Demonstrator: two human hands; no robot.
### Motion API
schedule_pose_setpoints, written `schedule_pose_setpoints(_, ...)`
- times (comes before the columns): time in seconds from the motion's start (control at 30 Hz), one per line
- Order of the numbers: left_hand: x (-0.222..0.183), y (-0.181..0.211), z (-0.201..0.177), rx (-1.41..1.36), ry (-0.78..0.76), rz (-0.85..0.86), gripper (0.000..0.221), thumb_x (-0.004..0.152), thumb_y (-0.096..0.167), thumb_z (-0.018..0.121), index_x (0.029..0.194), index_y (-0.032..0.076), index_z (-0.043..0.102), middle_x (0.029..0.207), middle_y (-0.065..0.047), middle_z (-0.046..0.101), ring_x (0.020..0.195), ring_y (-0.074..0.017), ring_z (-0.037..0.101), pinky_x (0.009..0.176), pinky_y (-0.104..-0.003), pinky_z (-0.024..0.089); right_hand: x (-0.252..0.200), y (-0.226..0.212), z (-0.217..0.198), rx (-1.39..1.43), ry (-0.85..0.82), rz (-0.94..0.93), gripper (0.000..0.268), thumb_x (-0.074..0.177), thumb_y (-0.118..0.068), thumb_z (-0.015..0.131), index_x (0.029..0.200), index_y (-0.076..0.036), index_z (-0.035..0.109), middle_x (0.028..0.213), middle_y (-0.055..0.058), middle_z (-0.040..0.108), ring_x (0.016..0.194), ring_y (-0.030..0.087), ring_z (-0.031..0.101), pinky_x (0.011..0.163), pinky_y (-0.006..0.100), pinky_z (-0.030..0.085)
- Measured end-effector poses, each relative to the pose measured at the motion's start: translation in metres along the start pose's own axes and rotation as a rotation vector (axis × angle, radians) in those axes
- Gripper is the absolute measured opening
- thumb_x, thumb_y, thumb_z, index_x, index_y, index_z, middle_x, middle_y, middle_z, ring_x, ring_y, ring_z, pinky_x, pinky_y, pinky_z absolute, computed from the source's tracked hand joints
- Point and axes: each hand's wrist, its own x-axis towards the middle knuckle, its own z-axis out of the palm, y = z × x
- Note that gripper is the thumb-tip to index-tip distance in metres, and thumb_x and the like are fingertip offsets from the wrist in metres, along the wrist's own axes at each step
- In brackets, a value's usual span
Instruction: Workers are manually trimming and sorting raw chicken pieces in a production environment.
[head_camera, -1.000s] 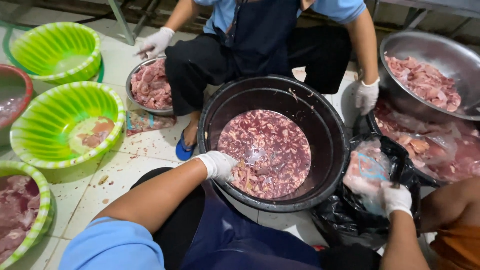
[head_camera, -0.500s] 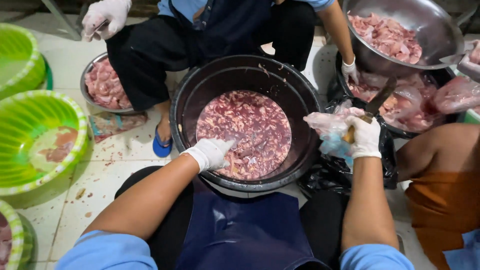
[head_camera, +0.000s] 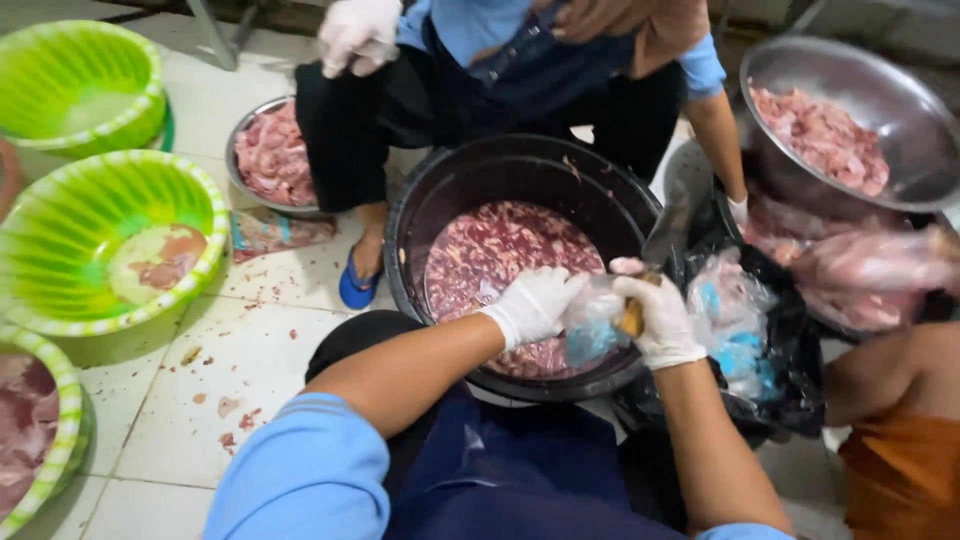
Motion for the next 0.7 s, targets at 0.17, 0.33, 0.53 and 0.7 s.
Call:
schedule_pose_setpoints(0.17,0.011,-0.023,0.047,-0.282,-0.142,-0.371,0.030,0.084,0.044,0.043,0.083,0.021,0.062,0.084,-0.003,0.070,0.090,-0.0250,0.069,0.077,-0.041,0.053,0.049,0.052,0.006,0.177,-0.052,0.087,0.022,0.070,0.006,0.063,0.086,-0.008,0.064,0.066,0.003,0.054,0.049,0.016,0.058,0.040,0.031,0.052)
schedule_pose_setpoints(0.33,0.017,-0.063,0.076,-0.342,-0.250,-0.459,0.030,0.082,0.045,0.046,0.085,0.026,0.068,0.088,-0.001,0.072,0.094,-0.0222,0.069,0.081,-0.038,0.053,0.089,0.092,0.000,0.171,-0.030,0.148,0.024,0.074,-0.005,0.076,0.096,-0.008,0.068,0.083,0.008,0.067,0.070,0.020,0.067,0.060,0.038,0.059)
schedule_pose_setpoints(0.53,-0.003,-0.042,0.026,-0.475,-0.347,-0.568,0.046,0.094,0.042,0.032,0.102,0.012,0.066,0.108,-0.014,0.068,0.111,-0.0292,0.062,0.100,-0.043,0.045,0.050,0.089,-0.011,0.149,0.002,0.243,0.028,0.073,-0.006,0.078,0.098,-0.005,0.067,0.080,0.008,0.064,0.071,0.021,0.065,0.061,0.037,0.058)
schedule_pose_setpoints(0.7,-0.001,-0.075,0.070,-0.596,-0.319,-0.754,0.059,0.092,0.060,0.029,0.111,0.018,0.065,0.118,-0.006,0.066,0.119,-0.0242,0.056,0.105,-0.041,0.041,0.038,0.079,-0.024,0.065,0.003,0.177,0.032,0.064,0.003,0.078,0.092,-0.004,0.063,0.072,0.006,0.059,0.062,0.020,0.061,0.054,0.035,0.055)
